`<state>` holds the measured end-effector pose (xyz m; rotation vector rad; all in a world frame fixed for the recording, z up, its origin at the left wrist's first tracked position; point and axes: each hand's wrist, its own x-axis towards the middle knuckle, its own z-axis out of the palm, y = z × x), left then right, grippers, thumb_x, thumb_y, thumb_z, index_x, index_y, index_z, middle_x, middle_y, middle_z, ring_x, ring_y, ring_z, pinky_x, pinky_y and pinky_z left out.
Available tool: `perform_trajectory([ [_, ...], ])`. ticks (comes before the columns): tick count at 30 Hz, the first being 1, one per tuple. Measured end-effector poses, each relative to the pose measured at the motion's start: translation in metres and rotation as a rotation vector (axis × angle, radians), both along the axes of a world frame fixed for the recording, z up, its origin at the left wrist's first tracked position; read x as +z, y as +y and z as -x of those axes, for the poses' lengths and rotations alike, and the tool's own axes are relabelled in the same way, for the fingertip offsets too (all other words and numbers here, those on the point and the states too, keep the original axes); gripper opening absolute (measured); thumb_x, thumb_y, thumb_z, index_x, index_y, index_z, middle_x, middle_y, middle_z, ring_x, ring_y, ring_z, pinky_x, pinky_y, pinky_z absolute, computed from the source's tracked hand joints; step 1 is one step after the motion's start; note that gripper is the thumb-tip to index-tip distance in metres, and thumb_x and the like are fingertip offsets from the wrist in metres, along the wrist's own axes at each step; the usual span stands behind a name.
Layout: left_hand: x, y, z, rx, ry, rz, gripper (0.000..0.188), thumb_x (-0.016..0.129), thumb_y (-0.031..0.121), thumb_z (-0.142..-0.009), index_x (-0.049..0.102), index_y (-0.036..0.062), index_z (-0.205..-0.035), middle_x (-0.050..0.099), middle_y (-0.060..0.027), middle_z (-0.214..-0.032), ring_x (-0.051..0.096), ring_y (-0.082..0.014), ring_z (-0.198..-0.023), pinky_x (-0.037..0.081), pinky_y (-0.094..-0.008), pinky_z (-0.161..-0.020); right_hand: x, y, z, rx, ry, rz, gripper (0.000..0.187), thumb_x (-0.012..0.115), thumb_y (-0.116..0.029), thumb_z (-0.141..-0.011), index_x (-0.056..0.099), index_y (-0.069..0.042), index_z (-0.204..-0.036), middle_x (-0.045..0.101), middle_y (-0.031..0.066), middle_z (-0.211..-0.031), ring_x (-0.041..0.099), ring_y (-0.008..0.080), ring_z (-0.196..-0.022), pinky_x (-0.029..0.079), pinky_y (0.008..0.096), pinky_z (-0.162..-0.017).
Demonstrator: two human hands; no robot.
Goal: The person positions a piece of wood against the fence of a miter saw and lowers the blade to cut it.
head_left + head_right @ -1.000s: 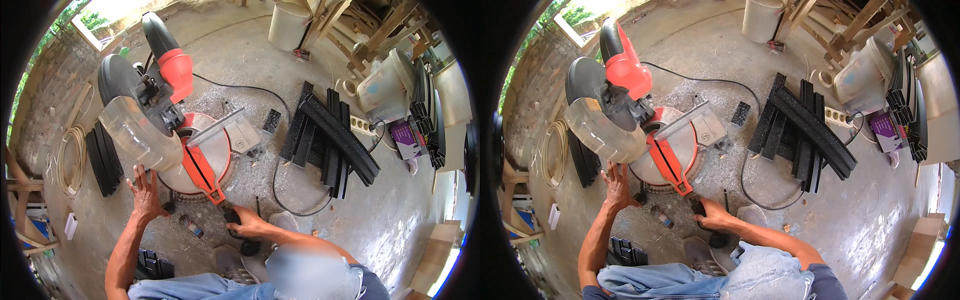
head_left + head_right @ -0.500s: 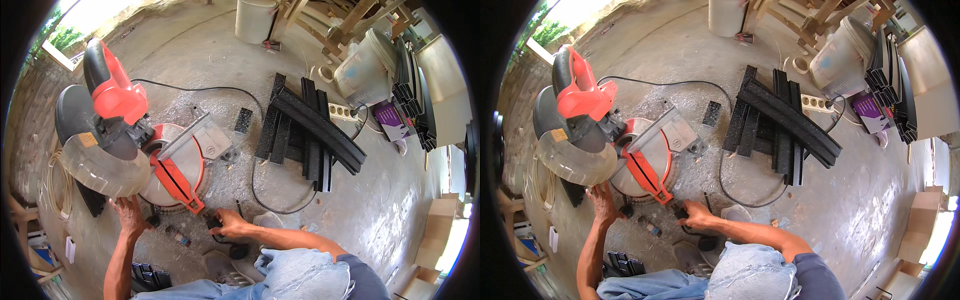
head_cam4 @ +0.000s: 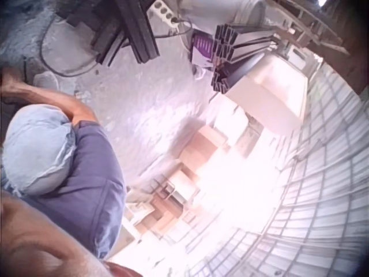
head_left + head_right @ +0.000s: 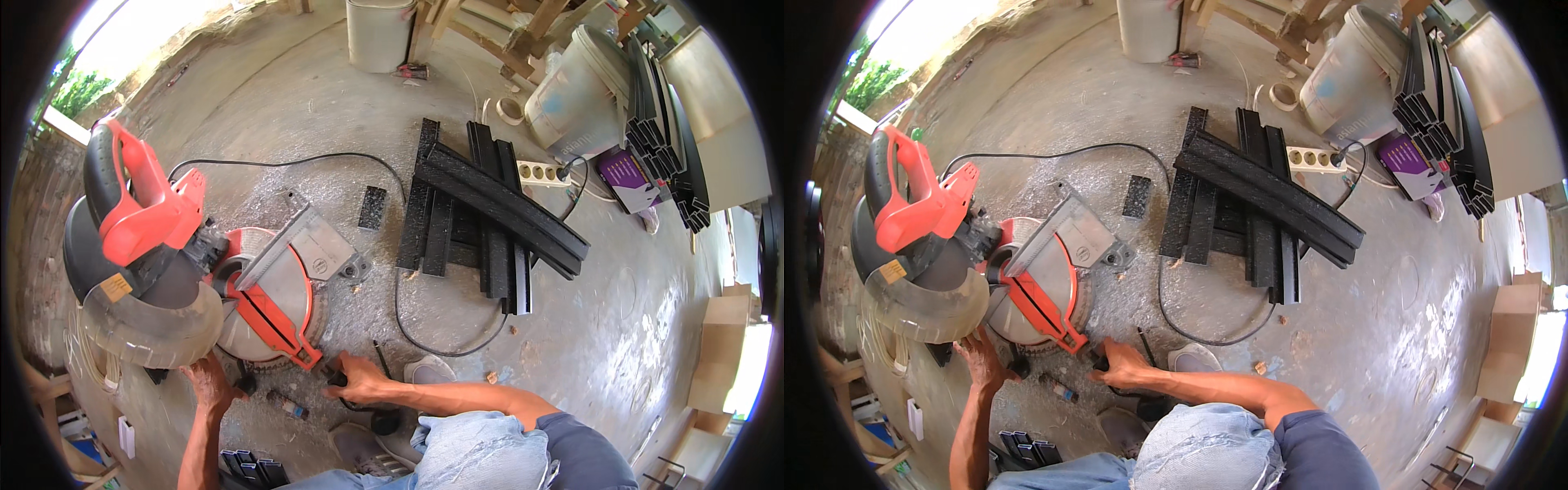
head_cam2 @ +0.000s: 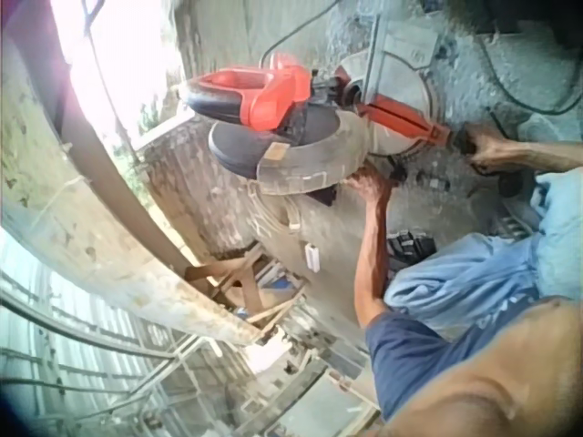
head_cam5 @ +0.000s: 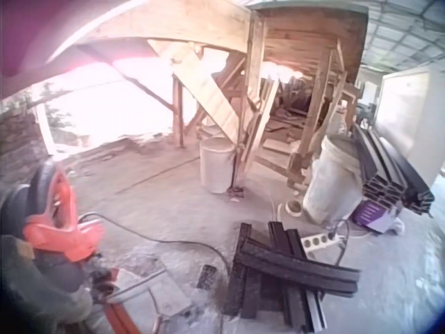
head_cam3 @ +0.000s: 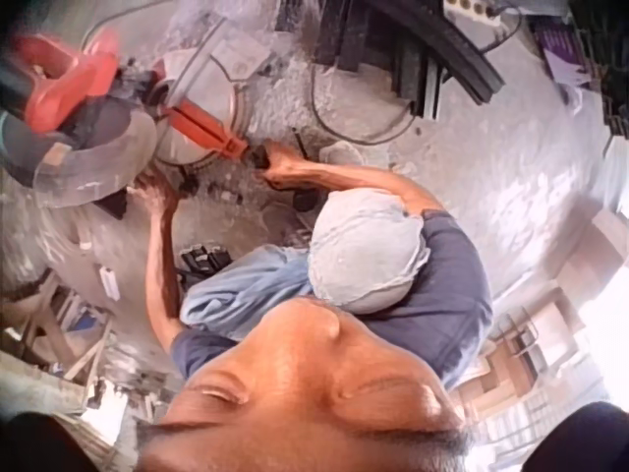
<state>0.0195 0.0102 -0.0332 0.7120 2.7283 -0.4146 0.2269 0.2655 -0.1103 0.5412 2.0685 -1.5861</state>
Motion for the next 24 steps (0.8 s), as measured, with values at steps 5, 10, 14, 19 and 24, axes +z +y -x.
perform_trajectory([
  [5,-0.007,-0.006,0.002,0.025,0.009,0.048,0.168,0.100,0.046,-0.021,0.009,-0.0027,-0.154,0.015,-0.0301,-0.156,0.011,-0.0511,-0.146,0.014,-0.0712,-0.113,-0.003,-0.006,0.019,-0.045,-0.064,0.226,0.088,0.054,-0.076,-0.087,0.060,0.008,-0.110,0.067,0.0259,-0.098,0.065,0.0390,-0.094,0.047,0.0472,-0.084],
  [10,-0.005,-0.008,0.002,0.014,0.010,0.032,0.170,0.099,0.048,-0.020,0.009,-0.0026,-0.155,0.014,-0.0305,-0.156,0.010,-0.0513,-0.146,0.012,-0.0724,-0.113,-0.013,-0.023,0.021,-0.108,-0.141,0.324,0.083,0.047,-0.076,-0.091,0.064,0.005,-0.100,0.065,0.0204,-0.084,0.060,0.0328,-0.078,0.045,0.0445,-0.073],
  [14,0.002,-0.007,0.005,-0.006,-0.010,0.003,0.169,0.099,0.050,-0.022,0.010,-0.0035,-0.155,0.014,-0.0305,-0.157,0.010,-0.0517,-0.147,0.011,-0.0724,-0.114,-0.028,-0.037,0.016,-0.239,-0.023,0.341,0.068,0.053,-0.065,-0.095,0.065,0.002,-0.098,0.064,0.0191,-0.078,0.060,0.0297,-0.073,0.046,0.0435,-0.070],
  [19,0.015,0.010,0.003,0.049,-0.086,-0.039,0.168,0.098,0.053,-0.023,0.011,-0.0039,-0.155,0.014,-0.0291,-0.159,0.010,-0.0497,-0.148,0.011,-0.0713,-0.116,-0.025,-0.027,0.014,-0.197,-0.012,0.288,0.047,0.062,-0.046,-0.099,0.065,0.001,-0.104,0.067,0.0084,-0.081,0.061,0.0153,-0.069,0.050,0.0344,-0.065],
  [24,0.003,-0.013,0.009,0.135,-0.183,-0.016,0.166,0.097,0.052,-0.023,0.014,-0.0020,-0.156,0.020,-0.0256,-0.160,0.013,-0.0462,-0.149,0.012,-0.0656,-0.118,-0.031,-0.027,0.015,-0.134,-0.048,0.311,0.047,0.061,-0.046,-0.099,0.065,0.001,-0.107,0.067,0.0081,-0.083,0.062,0.0146,-0.068,0.051,0.0343,-0.065],
])
